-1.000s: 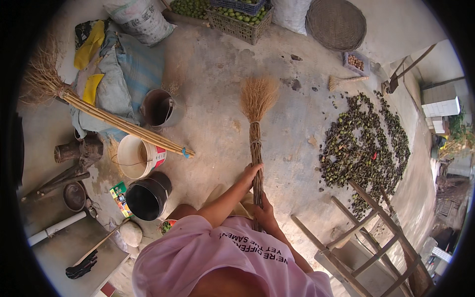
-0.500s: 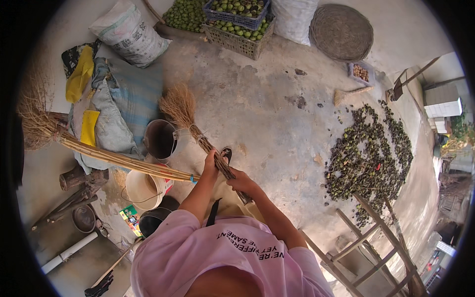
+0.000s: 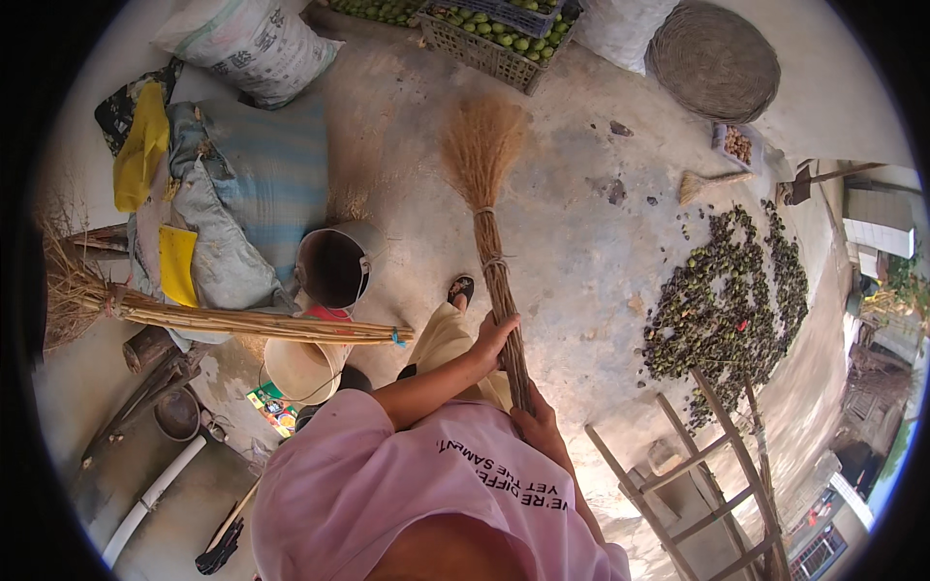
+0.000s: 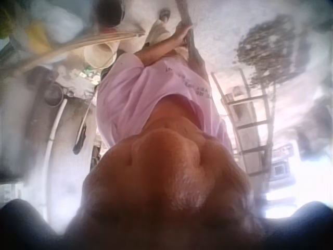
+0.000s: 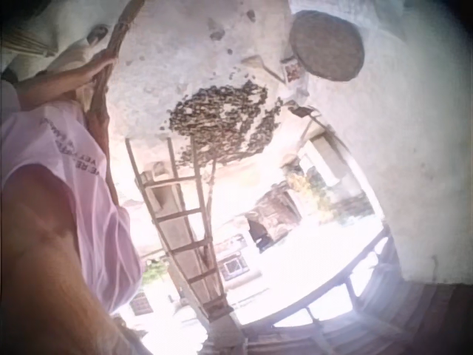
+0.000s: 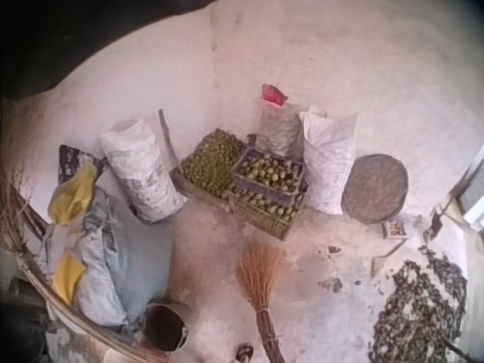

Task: The person sweeps a concrete courtyard using a traditional straw broom. They gather small weeds and debris, then place the weeds into a bucket. The person also moves a plastic basket containing round produce across the area.

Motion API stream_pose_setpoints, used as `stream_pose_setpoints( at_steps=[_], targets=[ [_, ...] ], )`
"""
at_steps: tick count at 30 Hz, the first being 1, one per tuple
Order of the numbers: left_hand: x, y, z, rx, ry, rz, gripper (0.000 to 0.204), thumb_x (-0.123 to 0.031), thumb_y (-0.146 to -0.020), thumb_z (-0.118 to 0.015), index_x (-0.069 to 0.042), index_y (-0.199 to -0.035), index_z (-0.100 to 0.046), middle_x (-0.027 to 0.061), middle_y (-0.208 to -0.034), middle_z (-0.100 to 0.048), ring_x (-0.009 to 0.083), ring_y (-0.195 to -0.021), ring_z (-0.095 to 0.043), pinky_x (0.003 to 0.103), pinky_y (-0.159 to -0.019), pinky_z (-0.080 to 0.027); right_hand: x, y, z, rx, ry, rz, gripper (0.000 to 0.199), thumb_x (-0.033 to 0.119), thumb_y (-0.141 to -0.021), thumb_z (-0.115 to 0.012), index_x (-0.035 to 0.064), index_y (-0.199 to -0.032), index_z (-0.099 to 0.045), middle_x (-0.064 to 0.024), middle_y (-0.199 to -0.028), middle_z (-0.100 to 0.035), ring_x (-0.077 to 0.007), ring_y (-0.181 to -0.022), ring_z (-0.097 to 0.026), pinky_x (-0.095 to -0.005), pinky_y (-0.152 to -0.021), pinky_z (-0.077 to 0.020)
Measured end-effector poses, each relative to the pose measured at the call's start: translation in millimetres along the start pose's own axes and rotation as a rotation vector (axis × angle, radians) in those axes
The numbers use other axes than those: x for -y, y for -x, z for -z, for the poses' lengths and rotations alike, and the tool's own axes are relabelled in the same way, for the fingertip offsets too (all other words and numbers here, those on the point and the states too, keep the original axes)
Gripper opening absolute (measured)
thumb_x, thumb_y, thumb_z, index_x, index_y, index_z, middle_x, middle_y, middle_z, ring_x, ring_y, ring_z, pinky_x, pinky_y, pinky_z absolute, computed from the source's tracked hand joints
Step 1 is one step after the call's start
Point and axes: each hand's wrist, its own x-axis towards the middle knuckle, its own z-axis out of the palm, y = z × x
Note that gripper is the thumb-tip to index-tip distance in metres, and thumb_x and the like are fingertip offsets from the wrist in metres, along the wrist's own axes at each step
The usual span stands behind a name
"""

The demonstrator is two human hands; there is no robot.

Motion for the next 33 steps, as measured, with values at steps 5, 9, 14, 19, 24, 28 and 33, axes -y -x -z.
stream_pose_setpoints(
  at_steps=[5,9,14,19,24,28,33],
  targets=[
    [-79,-70,50,-0.147,0.079,-0.194,0.022,-0.022,-0.074,-0.059,-0.007,-0.082,-0.045,0.0023,-0.062,-0.046,0.0125,-0.048,-0.046,0.028,-0.041,-0.039,43,-104,-29,0.195,0.086,0.056,0.052,0.006,-0.071,-0.053,0.0062,-0.121,-0.037,-0.0039,-0.073,-0.050,-0.0093,-0.058,-0.048,-0.0246,-0.051,-0.0425],
    [-145,-122,72,-0.178,0.159,-0.165,0.023,-0.025,-0.074,-0.057,-0.007,-0.072,-0.042,0.0029,-0.056,-0.043,0.0171,-0.045,-0.046,0.032,-0.040,-0.042,80,-181,-55,0.288,0.128,0.102,0.049,0.007,-0.072,-0.052,0.0087,-0.119,-0.039,-0.0034,-0.074,-0.050,-0.0088,-0.059,-0.049,-0.0251,-0.050,-0.0428],
    [-110,-143,39,-0.217,-0.008,-0.023,0.026,-0.025,-0.070,-0.061,-0.005,-0.073,-0.045,0.0040,-0.059,-0.045,0.0161,-0.048,-0.046,0.034,-0.042,-0.039,64,-169,-34,0.144,-0.153,0.071,0.046,0.005,-0.071,-0.052,0.0087,-0.116,-0.042,-0.0006,-0.073,-0.048,-0.0077,-0.059,-0.048,-0.0231,-0.050,-0.0423],
    [-7,-123,-9,0.084,-0.497,0.064,0.024,-0.029,-0.069,-0.060,-0.006,-0.070,-0.051,0.0036,-0.057,-0.049,0.0146,-0.048,-0.048,0.031,-0.042,-0.036,7,-88,-16,-0.231,-0.282,-0.077,0.041,0.007,-0.073,-0.050,0.0102,-0.113,-0.042,-0.0003,-0.067,-0.048,-0.0083,-0.052,-0.047,-0.0217,-0.045,-0.0391],
    [53,-68,-63,0.210,-0.820,0.100,0.035,-0.034,-0.061,-0.063,-0.002,-0.069,-0.054,0.0072,-0.061,-0.054,0.0191,-0.056,-0.052,0.034,-0.052,-0.040,10,-20,-16,-0.498,-0.463,-0.169,0.034,0.006,-0.075,-0.048,0.0094,-0.108,-0.041,-0.0020,-0.061,-0.047,-0.0096,-0.047,-0.046,-0.0223,-0.040,-0.0373],
    [65,-61,-64,0.342,-0.658,0.138,0.037,-0.037,-0.060,-0.063,-0.002,-0.068,-0.053,0.0060,-0.061,-0.053,0.0170,-0.055,-0.050,0.032,-0.051,-0.039,7,-5,-17,-0.520,-0.404,-0.086,0.042,0.005,-0.076,-0.048,0.0084,-0.116,-0.036,-0.0017,-0.062,-0.046,-0.0096,-0.048,-0.046,-0.0225,-0.041,-0.0379],
    [18,-46,-35,0.151,-0.392,0.011,0.025,-0.027,-0.070,-0.061,-0.004,-0.075,-0.051,0.0018,-0.058,-0.048,0.0129,-0.050,-0.046,0.029,-0.046,-0.036,3,-12,-6,-0.213,-0.300,0.018,0.054,0.004,-0.075,-0.048,0.0065,-0.125,-0.029,-0.0010,-0.070,-0.047,-0.0084,-0.057,-0.046,-0.0220,-0.050,-0.0400]
  ],
)
